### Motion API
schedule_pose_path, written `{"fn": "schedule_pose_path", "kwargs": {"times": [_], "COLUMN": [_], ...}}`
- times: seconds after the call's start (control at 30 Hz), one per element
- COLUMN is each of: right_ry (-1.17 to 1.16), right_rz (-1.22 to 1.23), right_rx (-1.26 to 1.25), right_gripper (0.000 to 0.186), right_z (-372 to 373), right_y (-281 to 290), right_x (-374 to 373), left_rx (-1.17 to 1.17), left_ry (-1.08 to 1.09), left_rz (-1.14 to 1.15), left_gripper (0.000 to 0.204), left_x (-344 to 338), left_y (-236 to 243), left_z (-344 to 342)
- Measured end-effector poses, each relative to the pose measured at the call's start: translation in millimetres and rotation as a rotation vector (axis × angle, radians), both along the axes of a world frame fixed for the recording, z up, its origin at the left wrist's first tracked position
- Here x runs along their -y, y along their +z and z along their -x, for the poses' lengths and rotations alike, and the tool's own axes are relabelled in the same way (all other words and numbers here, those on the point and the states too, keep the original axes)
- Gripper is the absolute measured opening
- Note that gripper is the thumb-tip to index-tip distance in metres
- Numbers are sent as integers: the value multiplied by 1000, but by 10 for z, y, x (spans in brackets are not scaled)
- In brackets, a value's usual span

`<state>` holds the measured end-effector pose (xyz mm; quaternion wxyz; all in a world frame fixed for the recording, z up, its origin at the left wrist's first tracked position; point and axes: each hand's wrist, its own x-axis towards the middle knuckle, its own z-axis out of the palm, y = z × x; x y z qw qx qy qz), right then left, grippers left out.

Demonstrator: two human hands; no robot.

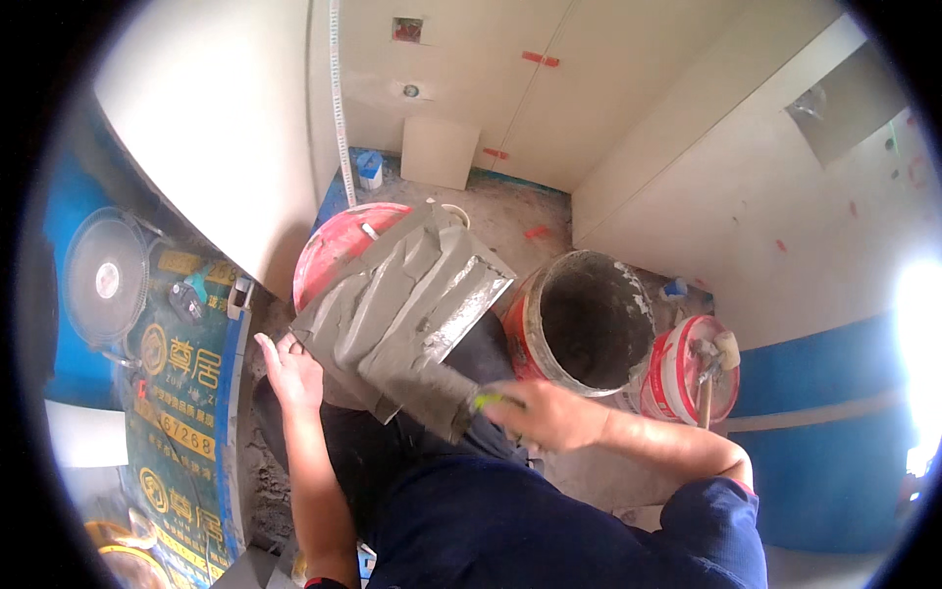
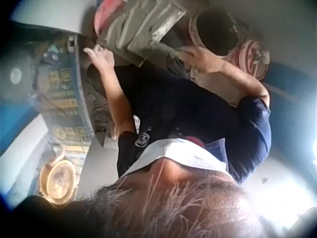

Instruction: The person cuts a ceramic tile using an angle grinder, applies adhesive to the back of the tile with a notched trowel, and installs the tile into a recessed wall niche. They use a rubber mallet to secure the tile and a measuring tape to check dimensions.

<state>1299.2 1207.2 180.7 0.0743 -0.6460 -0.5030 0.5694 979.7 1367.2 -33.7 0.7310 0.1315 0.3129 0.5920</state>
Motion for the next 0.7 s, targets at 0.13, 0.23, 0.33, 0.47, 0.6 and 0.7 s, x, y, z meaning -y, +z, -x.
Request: {"fn": "schedule_pose_path", "kwargs": {"times": [0.13, 0.23, 0.33, 0.47, 0.6, 0.7], "right_ry": [224, 126, -430, -530, -458, -453], "right_rz": [-607, -751, -199, -104, 58, -6], "right_rx": [393, 531, 326, 45, -240, -198], "right_gripper": [33, 33, 34, 38, 31, 34], "right_z": [-172, -564, -719, -988, -672, -531], "right_y": [-259, -411, -110, -145, -27, 44], "right_x": [131, -59, -347, -457, -388, -586], "left_rx": [23, 16, 20, 19, 7, 9], "left_ry": [3, 4, 1, 16, 44, 48], "left_rz": [17, 0, -28, 11, -5, -6], "left_gripper": [89, 88, 87, 85, 84, 82], "left_x": [-26, -31, -31, -38, -7, -1], "left_y": [-8, -13, -16, -40, -40, 2], "left_z": [44, 50, 59, 0, -5, 3]}}
